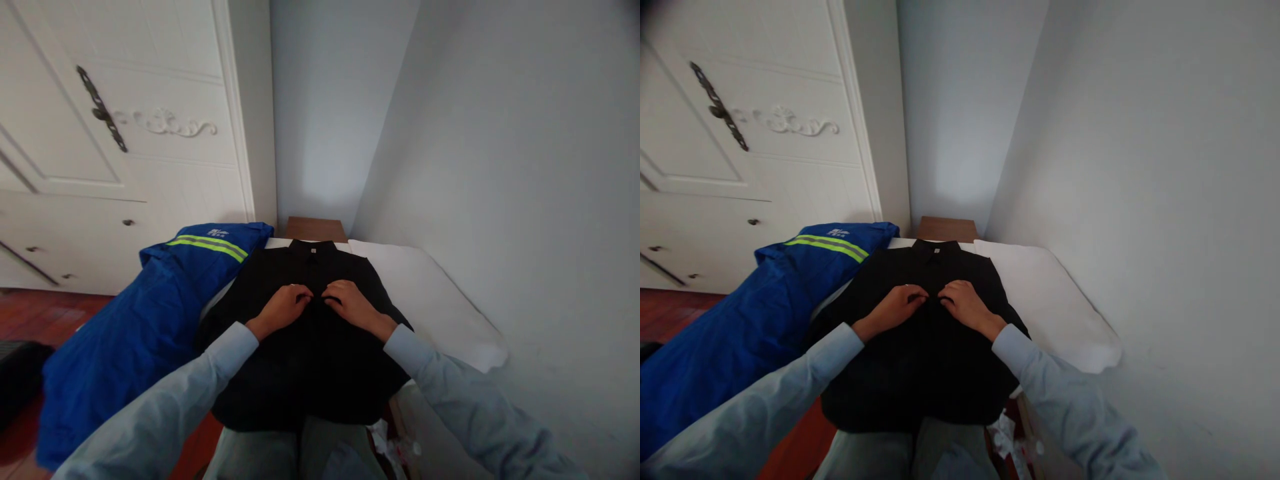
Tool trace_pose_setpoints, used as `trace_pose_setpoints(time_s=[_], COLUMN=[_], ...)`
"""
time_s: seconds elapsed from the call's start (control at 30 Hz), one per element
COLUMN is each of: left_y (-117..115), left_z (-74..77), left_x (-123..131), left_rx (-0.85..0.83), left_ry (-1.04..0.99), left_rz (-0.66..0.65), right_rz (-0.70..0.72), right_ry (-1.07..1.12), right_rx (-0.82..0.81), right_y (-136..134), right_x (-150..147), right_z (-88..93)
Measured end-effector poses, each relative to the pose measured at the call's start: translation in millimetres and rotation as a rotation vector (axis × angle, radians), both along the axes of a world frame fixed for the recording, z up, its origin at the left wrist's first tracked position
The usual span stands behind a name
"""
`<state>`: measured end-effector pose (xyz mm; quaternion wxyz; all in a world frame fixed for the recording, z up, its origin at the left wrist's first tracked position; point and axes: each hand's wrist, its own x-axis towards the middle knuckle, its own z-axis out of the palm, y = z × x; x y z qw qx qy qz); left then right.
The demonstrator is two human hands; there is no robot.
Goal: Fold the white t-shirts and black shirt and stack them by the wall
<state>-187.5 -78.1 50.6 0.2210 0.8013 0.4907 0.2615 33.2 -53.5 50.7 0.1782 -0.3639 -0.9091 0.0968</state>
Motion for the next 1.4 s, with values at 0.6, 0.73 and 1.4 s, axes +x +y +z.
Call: trace_pose_setpoints(time_s=[0.6,0.73,1.4], left_y=[-28.6,-22.5,-4.1], left_z=[1.3,-3.8,-22.6], left_x=[28.6,22.4,3.9], left_rx=[-0.199,-0.226,0.180], left_ry=[0.012,-0.135,0.439], left_rz=[0.334,0.297,-0.329], right_rz=[0.101,0.027,-0.268], right_ry=[0.084,0.108,-0.386], right_rx=[-0.086,-0.086,-0.130], right_y=[8.2,13.1,46.7], right_x=[-19.8,-24.0,118.4], right_z=[9.4,2.4,-15.1])
